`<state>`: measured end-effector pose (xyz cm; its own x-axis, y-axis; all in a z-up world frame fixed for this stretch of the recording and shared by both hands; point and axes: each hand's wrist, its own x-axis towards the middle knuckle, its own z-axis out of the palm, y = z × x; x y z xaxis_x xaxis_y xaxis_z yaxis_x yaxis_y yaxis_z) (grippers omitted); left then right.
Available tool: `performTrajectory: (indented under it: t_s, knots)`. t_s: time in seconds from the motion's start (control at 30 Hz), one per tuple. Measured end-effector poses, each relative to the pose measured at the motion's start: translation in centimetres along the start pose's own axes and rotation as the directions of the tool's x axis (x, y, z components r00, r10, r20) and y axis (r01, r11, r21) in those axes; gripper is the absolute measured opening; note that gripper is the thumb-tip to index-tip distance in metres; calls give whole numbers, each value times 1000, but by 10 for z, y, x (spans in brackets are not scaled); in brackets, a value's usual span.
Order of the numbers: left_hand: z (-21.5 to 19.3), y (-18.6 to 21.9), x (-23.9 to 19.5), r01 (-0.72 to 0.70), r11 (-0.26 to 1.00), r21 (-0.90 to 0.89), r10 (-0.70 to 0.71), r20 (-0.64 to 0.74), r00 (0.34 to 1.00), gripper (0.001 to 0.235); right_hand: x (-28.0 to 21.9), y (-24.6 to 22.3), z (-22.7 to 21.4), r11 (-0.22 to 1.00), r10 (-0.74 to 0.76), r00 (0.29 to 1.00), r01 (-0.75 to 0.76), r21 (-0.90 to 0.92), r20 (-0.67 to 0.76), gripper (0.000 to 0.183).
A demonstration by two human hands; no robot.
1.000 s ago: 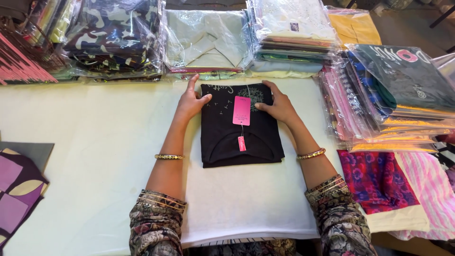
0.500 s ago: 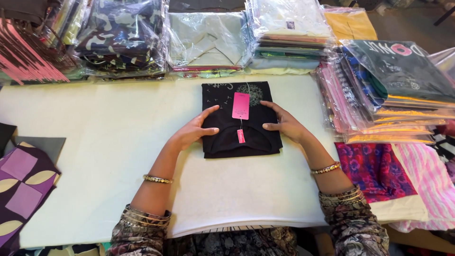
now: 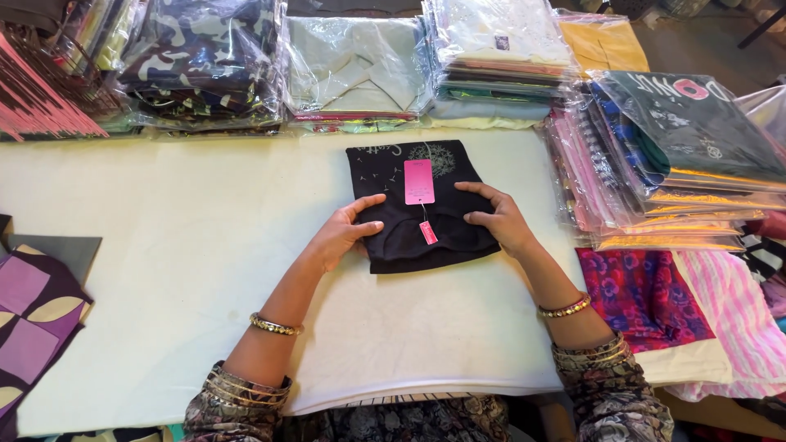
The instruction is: The person folds a black t-shirt on a white table, smoothing the fabric and aligning the edges. They then place the folded shirt into a clear plastic bag, seal it, and set it aside.
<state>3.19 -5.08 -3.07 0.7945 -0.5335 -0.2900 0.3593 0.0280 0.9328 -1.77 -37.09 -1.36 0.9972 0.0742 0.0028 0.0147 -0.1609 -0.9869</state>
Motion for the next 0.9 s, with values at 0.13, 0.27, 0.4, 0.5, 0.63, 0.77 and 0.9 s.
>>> performTrajectory:
  t_s: [0.13,0.27,0.4,0.5,0.63,0.77,0.9]
  knots:
    - [-2,-14,7,-34,997,72,35,-20,999,50,-1,-5,2,994,81,997,-81,78,-8,58]
    - [-8,-26,17,-84,995,-48,80,-71,994,45,1,-8,2,938,217,976,-208,278,-3,47]
    - [-1,-19,12,-103,991,-89,95,-87,992,53,2,-7,6,884,321,946,-312,347,31,45]
    - [7,-10,5,-56,998,-7,54,-168,984,62,5,8,4,951,226,973,-210,228,-44,48]
    - [3,-16,10,-117,989,96,132,-179,975,64,8,19,1,987,137,986,-129,93,-92,48]
    - [-3,-20,14,-104,992,76,114,-138,984,64,10,28,-2,994,9,989,-24,-102,-150,43]
    - [-1,-15,9,-122,988,91,132,-117,984,67,6,27,1,910,-153,972,67,-409,-181,41]
